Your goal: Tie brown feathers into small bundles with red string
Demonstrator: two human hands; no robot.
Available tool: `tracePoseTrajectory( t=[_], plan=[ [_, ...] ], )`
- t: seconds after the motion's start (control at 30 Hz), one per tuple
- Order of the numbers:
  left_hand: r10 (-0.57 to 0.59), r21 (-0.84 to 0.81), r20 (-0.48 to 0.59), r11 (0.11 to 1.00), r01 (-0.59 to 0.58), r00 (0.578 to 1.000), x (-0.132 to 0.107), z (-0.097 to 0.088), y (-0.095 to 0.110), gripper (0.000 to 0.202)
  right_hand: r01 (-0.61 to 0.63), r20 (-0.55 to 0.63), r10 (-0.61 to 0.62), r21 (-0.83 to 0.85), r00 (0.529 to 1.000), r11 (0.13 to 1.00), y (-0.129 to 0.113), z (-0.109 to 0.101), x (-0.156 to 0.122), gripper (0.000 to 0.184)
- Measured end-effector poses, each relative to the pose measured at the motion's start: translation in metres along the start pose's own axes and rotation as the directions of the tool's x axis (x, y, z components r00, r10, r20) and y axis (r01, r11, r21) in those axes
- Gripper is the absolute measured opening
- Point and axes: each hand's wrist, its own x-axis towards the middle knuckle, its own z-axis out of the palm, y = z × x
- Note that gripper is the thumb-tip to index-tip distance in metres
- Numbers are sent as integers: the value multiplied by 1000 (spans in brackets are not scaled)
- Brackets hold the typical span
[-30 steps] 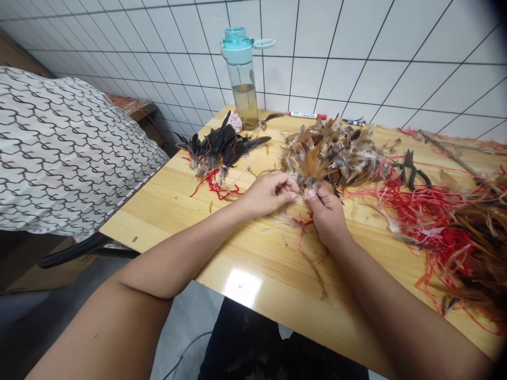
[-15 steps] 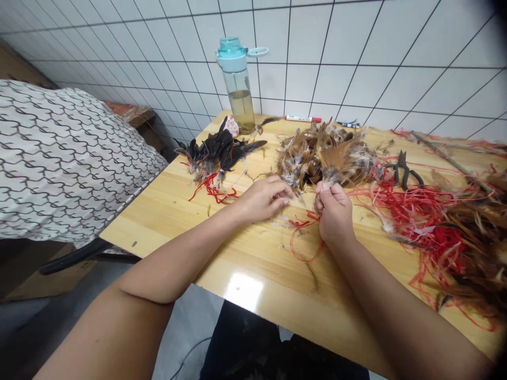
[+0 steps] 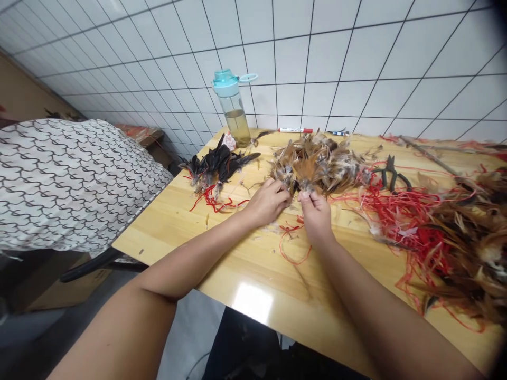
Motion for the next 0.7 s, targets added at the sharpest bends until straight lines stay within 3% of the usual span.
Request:
tracePoseTrajectory(
  t=[0.27, 0.5, 0.7],
  plan=[
    [-158, -118, 9, 980, 158, 987, -5, -31, 5, 11, -48, -71, 41, -93, 997, 994, 3, 0, -1, 24],
    [-13, -96, -130, 995, 0, 991, -20, -23, -1, 17, 30, -7, -33, -253, 999, 967, 0, 0, -3, 22],
    [37, -60, -169, 997, -47, 985, -22, -29, -4, 17, 134, 62, -120, -350, 991, 927, 2, 1, -3, 25]
  ],
)
